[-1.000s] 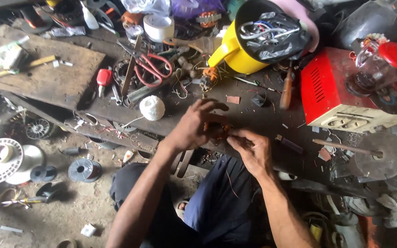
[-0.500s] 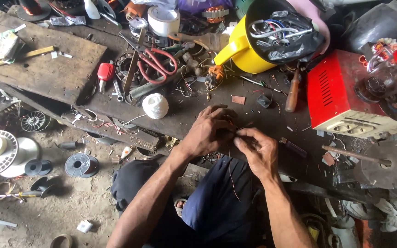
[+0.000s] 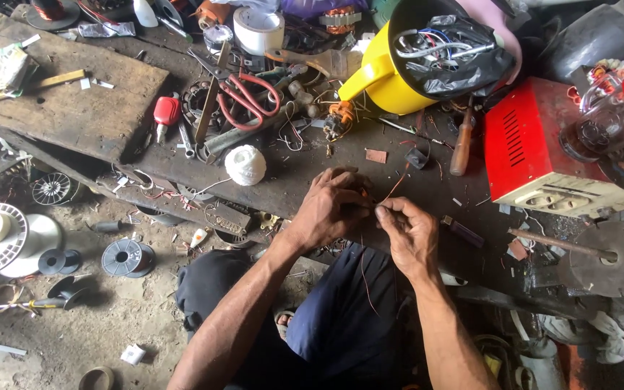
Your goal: Connecting and organizing thin copper coil wires on an electric motor stator at a repair bench.
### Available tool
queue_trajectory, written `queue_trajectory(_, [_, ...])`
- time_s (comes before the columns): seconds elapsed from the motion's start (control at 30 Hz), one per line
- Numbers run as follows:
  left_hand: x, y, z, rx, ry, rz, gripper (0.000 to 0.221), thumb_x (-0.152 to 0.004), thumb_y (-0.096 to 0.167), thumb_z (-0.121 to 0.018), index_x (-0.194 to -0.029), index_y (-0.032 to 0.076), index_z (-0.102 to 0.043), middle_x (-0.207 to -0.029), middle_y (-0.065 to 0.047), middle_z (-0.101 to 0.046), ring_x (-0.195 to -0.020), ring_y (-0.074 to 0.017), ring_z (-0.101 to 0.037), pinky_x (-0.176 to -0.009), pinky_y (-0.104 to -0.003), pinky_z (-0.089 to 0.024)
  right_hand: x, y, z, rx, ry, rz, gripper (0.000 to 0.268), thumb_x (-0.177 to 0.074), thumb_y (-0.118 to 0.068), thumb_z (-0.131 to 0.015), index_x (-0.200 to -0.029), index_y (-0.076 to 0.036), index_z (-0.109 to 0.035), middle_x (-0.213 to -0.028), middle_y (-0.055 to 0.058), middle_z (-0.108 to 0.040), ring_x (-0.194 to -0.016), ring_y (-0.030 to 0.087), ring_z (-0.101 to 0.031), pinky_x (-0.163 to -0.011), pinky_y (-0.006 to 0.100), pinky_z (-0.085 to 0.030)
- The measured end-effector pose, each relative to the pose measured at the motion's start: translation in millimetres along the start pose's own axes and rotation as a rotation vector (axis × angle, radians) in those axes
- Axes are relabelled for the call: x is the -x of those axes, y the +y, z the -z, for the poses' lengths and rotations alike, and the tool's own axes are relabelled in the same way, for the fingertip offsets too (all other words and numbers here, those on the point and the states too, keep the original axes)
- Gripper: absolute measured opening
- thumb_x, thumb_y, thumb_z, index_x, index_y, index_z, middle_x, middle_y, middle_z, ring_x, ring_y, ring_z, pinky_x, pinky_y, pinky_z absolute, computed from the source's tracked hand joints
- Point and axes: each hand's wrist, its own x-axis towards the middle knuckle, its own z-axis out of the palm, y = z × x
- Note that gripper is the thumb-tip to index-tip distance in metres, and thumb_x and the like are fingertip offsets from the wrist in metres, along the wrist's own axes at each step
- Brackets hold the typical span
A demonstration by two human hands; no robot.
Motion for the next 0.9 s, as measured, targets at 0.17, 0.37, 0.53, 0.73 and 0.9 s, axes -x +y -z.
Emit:
queue_trajectory(0.17, [-0.8, 1.9, -0.7, 0.054, 0.019, 0.024, 0.018, -0.087, 0.03, -0.074, -0.095, 0.014, -0.078, -0.114, -0.01, -0.064, -0.128, -0.0397, -0.052, -0.106, -0.067, -0.038, 4.5, -11.3, 0.0, 0.025, 0.015, 0.029, 0.007, -0.095, -0.004, -0.074, -0.099, 0.003, -0.074, -0.087, 0.012, -0.07, -0.072, 0.014, -0.069, -0.068, 0.029, -0.061])
queue_trajectory(0.37, [-0.4, 7.2, -4.8, 0.068, 0.043, 0.058, 0.018, -0.085, 0.029, -0.075, -0.094, 0.014, -0.078, -0.119, -0.01, -0.064, -0.131, -0.0384, -0.05, -0.108, -0.067, -0.036, 1.3, -6.0, -3.5, 0.055, 0.026, 0.059, 0.008, -0.095, -0.006, -0.075, -0.097, 0.002, -0.074, -0.087, 0.013, -0.07, -0.07, 0.014, -0.068, -0.066, 0.03, -0.061])
queue_trajectory(0.53, [-0.5, 6.0, 0.0, 0.153, 0.052, 0.083, 0.018, -0.085, 0.028, -0.074, -0.094, 0.012, -0.078, -0.118, -0.011, -0.065, -0.13, -0.0422, -0.051, -0.107, -0.07, -0.035, 3.1, -5.2, -3.5, 0.036, 0.037, 0.061, 0.006, -0.094, -0.003, -0.075, -0.096, 0.003, -0.075, -0.085, 0.011, -0.07, -0.071, 0.013, -0.067, -0.067, 0.028, -0.061])
queue_trajectory(0.73, [0.7, 2.0, -2.3, 0.171, 0.063, 0.091, 0.018, -0.085, 0.029, -0.075, -0.093, 0.013, -0.078, -0.12, -0.011, -0.065, -0.13, -0.0439, -0.051, -0.107, -0.072, -0.035, 4.8, -6.2, -3.7, 0.018, 0.044, 0.055, 0.008, -0.092, -0.002, -0.077, -0.097, 0.004, -0.075, -0.088, 0.013, -0.072, -0.074, 0.013, -0.07, -0.069, 0.029, -0.062])
queue_trajectory(0.9, [0.0, 1.4, -4.7, 0.158, 0.068, 0.087, 0.016, -0.084, 0.029, -0.076, -0.094, 0.016, -0.079, -0.12, -0.008, -0.066, -0.13, -0.0423, -0.051, -0.108, -0.07, -0.035, 1.2, -14.3, -6.5, 0.007, 0.032, 0.091, 0.01, -0.091, -0.002, -0.079, -0.097, 0.004, -0.075, -0.089, 0.014, -0.072, -0.078, 0.013, -0.069, -0.067, 0.028, -0.06])
